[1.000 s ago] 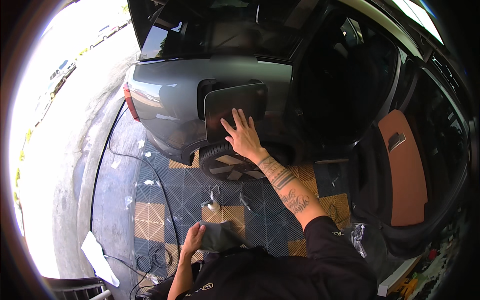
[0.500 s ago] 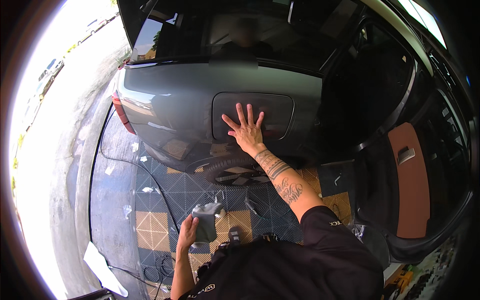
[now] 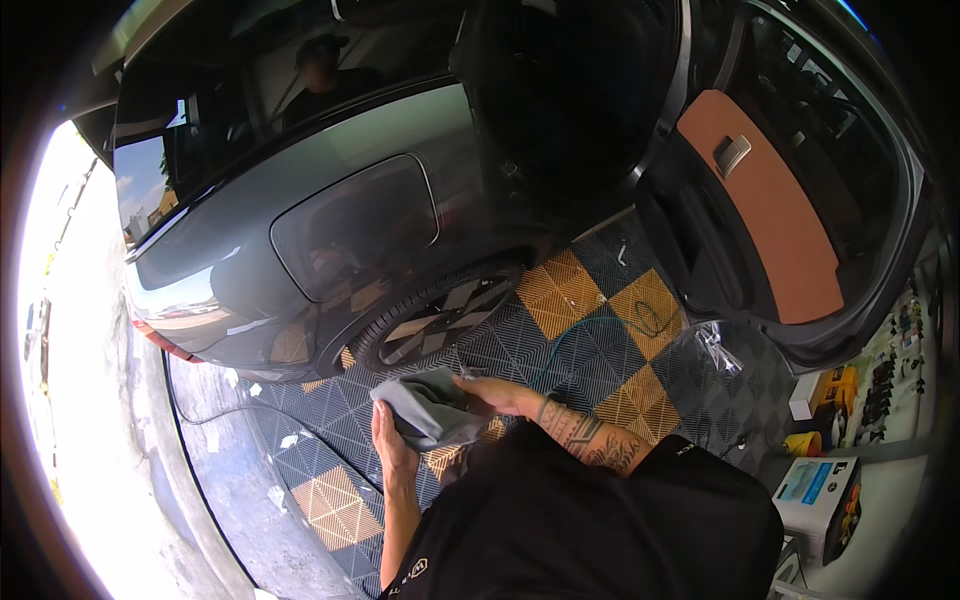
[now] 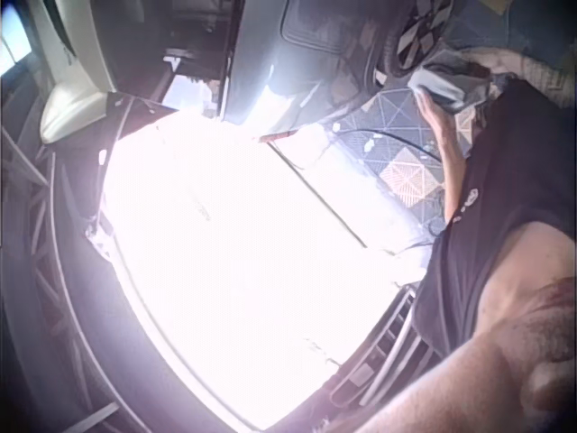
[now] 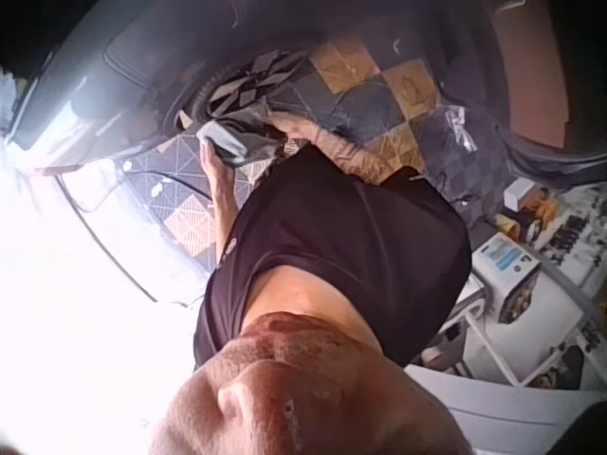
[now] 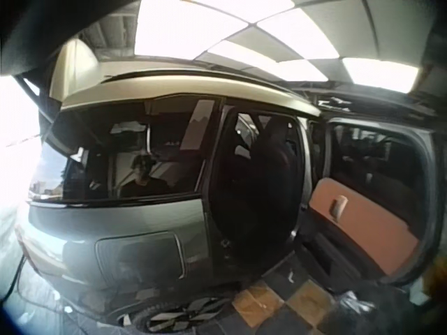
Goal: The person applies a protective film to the rear fuel door of a car. They use a heat gun to warm the surface, a spray bottle to apply liquid, and a squeegee to smooth the film. The person also uses a cloth to wipe the area and a knife to trim the edges of the film.
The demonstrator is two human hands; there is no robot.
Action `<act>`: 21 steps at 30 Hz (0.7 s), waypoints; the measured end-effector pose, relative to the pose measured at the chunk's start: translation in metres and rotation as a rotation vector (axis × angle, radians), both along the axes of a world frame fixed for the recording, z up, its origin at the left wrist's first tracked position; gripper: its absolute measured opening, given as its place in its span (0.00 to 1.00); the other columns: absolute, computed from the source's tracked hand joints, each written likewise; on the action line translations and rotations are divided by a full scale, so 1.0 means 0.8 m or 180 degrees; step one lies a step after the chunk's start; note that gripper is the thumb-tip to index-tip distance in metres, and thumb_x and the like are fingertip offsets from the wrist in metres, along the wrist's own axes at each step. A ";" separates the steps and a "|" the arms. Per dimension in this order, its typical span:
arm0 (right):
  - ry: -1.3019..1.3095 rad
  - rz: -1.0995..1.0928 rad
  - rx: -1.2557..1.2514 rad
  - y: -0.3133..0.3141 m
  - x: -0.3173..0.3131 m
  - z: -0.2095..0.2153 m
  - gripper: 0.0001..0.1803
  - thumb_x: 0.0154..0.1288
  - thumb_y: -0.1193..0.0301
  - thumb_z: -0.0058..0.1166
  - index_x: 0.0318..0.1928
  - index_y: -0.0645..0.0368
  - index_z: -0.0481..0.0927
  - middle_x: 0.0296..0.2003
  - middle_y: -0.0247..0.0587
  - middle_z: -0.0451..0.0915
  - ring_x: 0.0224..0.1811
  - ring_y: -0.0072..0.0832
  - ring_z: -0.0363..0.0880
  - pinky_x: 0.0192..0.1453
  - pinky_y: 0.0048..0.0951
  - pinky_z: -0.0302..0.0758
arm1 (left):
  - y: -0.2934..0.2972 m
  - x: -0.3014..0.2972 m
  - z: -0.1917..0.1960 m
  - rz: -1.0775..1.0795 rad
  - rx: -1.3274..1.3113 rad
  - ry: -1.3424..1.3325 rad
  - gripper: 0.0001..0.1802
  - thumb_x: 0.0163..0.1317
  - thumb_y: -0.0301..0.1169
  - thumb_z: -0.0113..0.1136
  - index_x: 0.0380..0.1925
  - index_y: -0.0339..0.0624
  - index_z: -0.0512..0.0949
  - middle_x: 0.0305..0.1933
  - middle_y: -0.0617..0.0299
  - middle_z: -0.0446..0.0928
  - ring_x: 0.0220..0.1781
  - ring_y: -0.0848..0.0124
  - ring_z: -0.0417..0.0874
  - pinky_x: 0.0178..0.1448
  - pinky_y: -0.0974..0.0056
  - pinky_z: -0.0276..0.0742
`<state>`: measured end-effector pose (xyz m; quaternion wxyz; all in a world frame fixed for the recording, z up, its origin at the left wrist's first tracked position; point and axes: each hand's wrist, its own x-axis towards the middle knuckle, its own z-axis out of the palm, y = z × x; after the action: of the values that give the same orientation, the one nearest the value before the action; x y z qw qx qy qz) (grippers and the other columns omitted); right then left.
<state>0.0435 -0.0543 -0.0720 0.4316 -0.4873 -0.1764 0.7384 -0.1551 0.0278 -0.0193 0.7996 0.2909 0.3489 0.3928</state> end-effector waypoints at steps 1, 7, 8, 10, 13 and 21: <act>0.0724 -0.0158 -0.0132 -0.022 0.009 -0.010 0.28 0.71 0.52 0.49 0.50 0.69 0.80 0.46 0.43 0.82 0.47 0.26 0.80 0.53 0.29 0.76 | -0.007 0.025 0.011 -0.0119 -0.0017 0.0057 0.18 0.74 0.39 0.45 0.55 0.38 0.70 0.49 0.59 0.78 0.48 0.70 0.80 0.56 0.64 0.77; -0.0171 -0.1044 0.1460 -0.060 0.149 0.031 0.15 0.70 0.67 0.49 0.43 0.65 0.83 0.40 0.40 0.83 0.42 0.27 0.79 0.55 0.27 0.72 | -0.011 0.129 -0.003 -0.1526 0.0902 0.1021 0.20 0.74 0.42 0.48 0.48 0.33 0.73 0.39 0.62 0.79 0.37 0.78 0.80 0.44 0.72 0.78; 0.0197 -0.1198 0.1393 -0.068 0.177 0.018 0.14 0.69 0.69 0.48 0.43 0.66 0.82 0.40 0.41 0.83 0.42 0.27 0.79 0.55 0.28 0.72 | -0.013 0.143 -0.013 -0.1468 0.1048 0.1141 0.21 0.74 0.43 0.47 0.46 0.32 0.73 0.38 0.62 0.79 0.37 0.78 0.80 0.43 0.72 0.77; 0.0872 -0.1466 0.1184 -0.091 0.240 -0.021 0.13 0.66 0.74 0.46 0.43 0.69 0.81 0.42 0.42 0.83 0.40 0.28 0.79 0.56 0.28 0.72 | -0.025 0.188 -0.023 -0.1336 0.1305 0.1340 0.24 0.74 0.46 0.45 0.43 0.32 0.75 0.36 0.63 0.79 0.36 0.79 0.79 0.41 0.72 0.77; 0.1535 -0.0979 0.1069 -0.123 0.293 -0.033 0.15 0.64 0.75 0.46 0.45 0.73 0.79 0.43 0.43 0.82 0.40 0.28 0.79 0.54 0.28 0.73 | -0.058 0.255 0.011 -0.1227 0.1347 0.1570 0.28 0.75 0.48 0.42 0.38 0.29 0.76 0.29 0.65 0.77 0.33 0.80 0.74 0.39 0.72 0.72; -0.0698 0.0402 0.1702 -0.127 0.363 0.023 0.22 0.56 0.69 0.65 0.51 0.63 0.78 0.45 0.39 0.81 0.47 0.25 0.79 0.53 0.25 0.76 | -0.130 0.342 0.047 -0.1446 0.1546 0.2269 0.30 0.75 0.50 0.41 0.36 0.29 0.77 0.26 0.66 0.75 0.31 0.80 0.72 0.36 0.70 0.70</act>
<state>0.3336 -0.1556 -0.0536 0.4762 -0.4211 -0.4402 0.6340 0.1186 -0.0765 0.0184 0.6048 0.6543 0.4269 0.1544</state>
